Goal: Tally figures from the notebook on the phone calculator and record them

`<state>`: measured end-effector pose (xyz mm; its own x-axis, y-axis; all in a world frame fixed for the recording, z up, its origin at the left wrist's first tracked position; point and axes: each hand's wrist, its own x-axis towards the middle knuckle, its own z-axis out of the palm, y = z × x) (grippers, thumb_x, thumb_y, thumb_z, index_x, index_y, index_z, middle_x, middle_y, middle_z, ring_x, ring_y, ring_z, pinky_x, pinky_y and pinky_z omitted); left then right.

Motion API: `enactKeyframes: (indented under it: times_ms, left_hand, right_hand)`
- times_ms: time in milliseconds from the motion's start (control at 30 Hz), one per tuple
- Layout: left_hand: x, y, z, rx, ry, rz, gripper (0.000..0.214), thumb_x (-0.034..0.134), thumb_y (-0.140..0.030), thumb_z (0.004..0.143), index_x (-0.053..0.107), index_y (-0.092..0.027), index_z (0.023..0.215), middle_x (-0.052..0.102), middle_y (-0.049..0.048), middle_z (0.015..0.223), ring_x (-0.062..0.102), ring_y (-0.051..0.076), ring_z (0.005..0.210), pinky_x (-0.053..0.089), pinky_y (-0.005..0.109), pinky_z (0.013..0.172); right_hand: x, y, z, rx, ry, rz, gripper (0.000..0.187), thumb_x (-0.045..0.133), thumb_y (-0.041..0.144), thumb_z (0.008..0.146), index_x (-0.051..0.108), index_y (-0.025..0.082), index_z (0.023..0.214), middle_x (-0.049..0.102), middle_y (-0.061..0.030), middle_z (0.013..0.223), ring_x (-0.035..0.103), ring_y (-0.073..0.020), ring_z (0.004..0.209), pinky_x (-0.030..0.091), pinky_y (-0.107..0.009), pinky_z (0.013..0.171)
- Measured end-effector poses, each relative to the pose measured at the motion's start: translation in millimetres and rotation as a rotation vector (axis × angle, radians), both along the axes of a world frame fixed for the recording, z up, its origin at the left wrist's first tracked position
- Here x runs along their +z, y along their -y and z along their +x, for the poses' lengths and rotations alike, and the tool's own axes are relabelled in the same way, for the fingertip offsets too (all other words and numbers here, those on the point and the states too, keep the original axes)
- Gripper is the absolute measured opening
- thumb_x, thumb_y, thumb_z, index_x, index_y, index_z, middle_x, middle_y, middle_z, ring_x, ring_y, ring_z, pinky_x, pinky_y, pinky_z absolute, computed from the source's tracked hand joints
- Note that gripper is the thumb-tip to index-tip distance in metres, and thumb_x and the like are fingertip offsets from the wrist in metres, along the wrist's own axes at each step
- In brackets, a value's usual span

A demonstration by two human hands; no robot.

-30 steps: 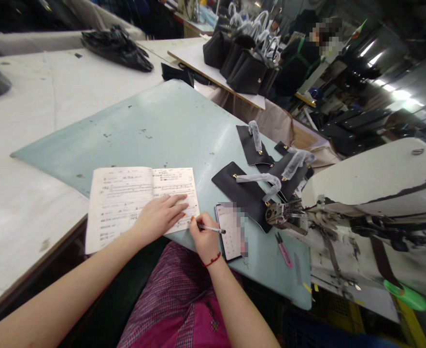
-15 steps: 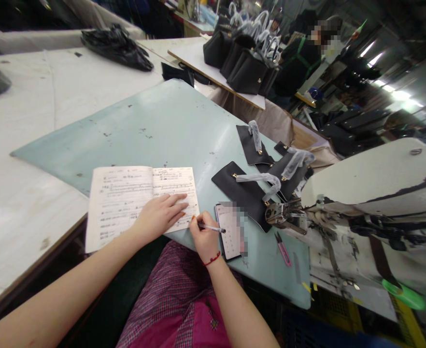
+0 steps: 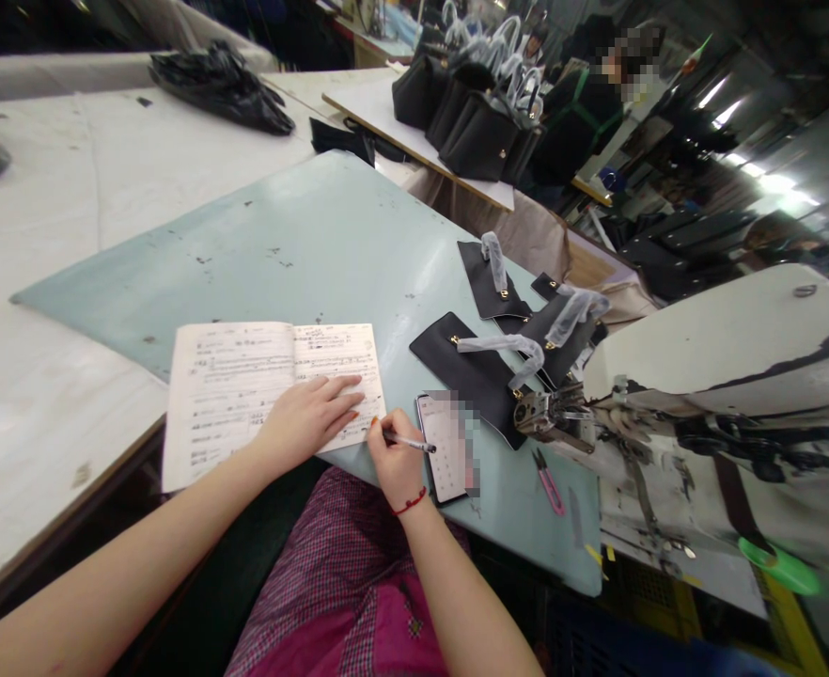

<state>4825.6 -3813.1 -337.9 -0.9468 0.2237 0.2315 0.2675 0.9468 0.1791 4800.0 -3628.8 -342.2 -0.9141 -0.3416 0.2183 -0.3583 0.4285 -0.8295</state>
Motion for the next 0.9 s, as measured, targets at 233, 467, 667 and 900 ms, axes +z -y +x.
enactKeyframes:
  times_ms: [233, 467, 667, 900]
  left_hand:
    - [0.5, 0.1, 0.0, 0.000, 0.001, -0.021, 0.034, 0.037, -0.039, 0.097, 0.059, -0.025, 0.120, 0.049, 0.0036, 0.137, 0.055, 0.023, 0.099, 0.049, 0.041, 0.085]
    - [0.7, -0.3, 0.0, 0.000, -0.007, -0.005, 0.034, 0.038, -0.039, 0.097, 0.059, -0.025, 0.120, 0.050, 0.0046, 0.136, 0.056, 0.024, 0.100, 0.049, 0.041, 0.085]
    - [1.2, 0.5, 0.3, 0.002, 0.019, -0.014, 0.035, 0.036, -0.041, 0.098, 0.058, -0.026, 0.120, 0.048, 0.0015, 0.138, 0.054, 0.022, 0.100, 0.049, 0.040, 0.087]
    - [1.6, -0.3, 0.3, 0.004, 0.023, -0.021, 0.036, 0.035, -0.041, 0.098, 0.057, -0.025, 0.121, 0.047, 0.0019, 0.139, 0.053, 0.023, 0.101, 0.048, 0.040, 0.087]
  right_hand:
    - [1.1, 0.3, 0.3, 0.009, 0.006, 0.002, 0.022, 0.050, 0.030, 0.089, 0.050, 0.021, 0.068, 0.054, 0.0030, 0.062, 0.049, -0.0112, 0.058, 0.036, -0.023, 0.057]
    - [0.8, 0.4, -0.7, 0.018, -0.005, 0.004, 0.023, 0.050, 0.030, 0.088, 0.049, 0.021, 0.067, 0.052, 0.0036, 0.060, 0.049, -0.0110, 0.057, 0.036, -0.023, 0.056]
    - [0.7, 1.2, -0.5, 0.028, -0.006, 0.007, 0.024, 0.050, 0.030, 0.088, 0.048, 0.021, 0.067, 0.051, 0.0042, 0.059, 0.048, -0.0108, 0.055, 0.034, -0.024, 0.056]
    - [0.9, 1.4, 0.1, 0.025, -0.001, 0.011, 0.023, 0.051, 0.029, 0.088, 0.048, 0.021, 0.067, 0.051, 0.0044, 0.059, 0.047, -0.0106, 0.055, 0.034, -0.024, 0.056]
